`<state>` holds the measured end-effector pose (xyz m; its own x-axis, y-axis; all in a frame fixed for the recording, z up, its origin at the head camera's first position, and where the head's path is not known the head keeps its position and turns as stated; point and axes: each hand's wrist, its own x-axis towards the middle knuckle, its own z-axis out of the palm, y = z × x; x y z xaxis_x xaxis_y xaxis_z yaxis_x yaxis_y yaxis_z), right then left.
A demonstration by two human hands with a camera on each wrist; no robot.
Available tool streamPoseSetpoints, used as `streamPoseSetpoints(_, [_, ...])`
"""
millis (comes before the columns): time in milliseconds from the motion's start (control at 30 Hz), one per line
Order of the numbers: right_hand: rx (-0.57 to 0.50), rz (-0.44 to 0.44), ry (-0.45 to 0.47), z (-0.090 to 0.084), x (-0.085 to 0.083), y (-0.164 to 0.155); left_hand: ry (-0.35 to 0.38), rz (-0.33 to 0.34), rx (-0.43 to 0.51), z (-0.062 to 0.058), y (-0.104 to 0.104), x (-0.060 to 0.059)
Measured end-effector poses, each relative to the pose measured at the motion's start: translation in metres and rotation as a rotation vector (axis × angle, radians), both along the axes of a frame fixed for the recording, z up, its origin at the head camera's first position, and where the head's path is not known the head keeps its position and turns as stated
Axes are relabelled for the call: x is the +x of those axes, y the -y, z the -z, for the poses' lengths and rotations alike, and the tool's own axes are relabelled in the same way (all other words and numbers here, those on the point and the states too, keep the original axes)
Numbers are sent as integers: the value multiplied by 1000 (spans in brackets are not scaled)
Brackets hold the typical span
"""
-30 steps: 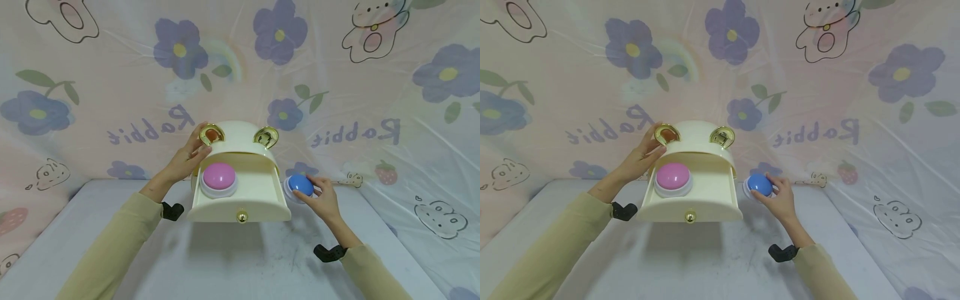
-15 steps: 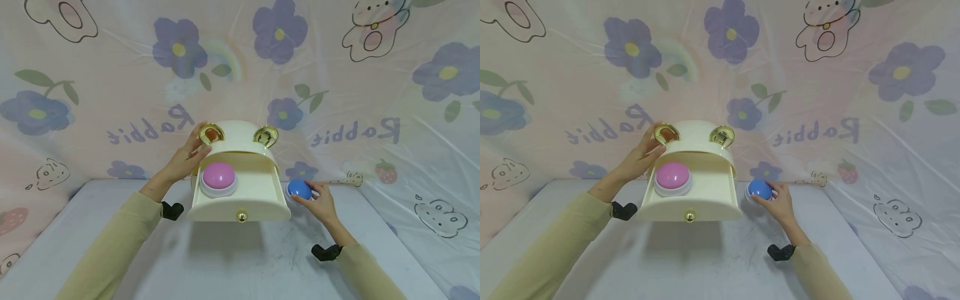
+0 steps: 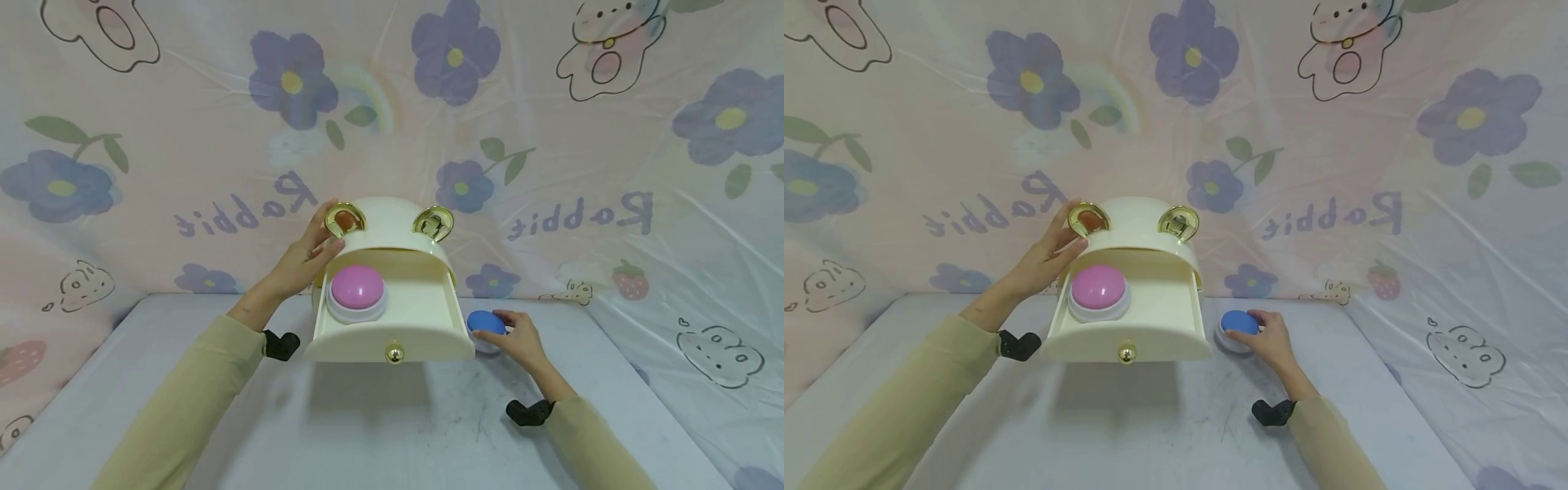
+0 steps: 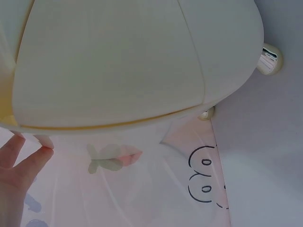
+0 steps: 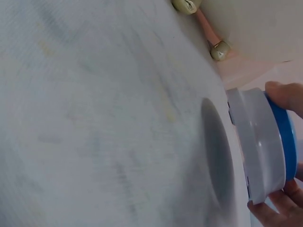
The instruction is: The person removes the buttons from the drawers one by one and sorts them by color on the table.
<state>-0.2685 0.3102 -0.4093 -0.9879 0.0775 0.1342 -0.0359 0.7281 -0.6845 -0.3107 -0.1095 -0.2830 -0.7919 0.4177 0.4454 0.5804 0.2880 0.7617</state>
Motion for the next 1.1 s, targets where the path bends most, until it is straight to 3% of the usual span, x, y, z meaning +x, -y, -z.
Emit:
streamPoseSetpoints(600, [37,10,37,5,6,-1,1,18,10,0,-1,1])
streamPoseSetpoints(1100, [133,-23,73,-6,11,3,27,-8,9,1,-1,3])
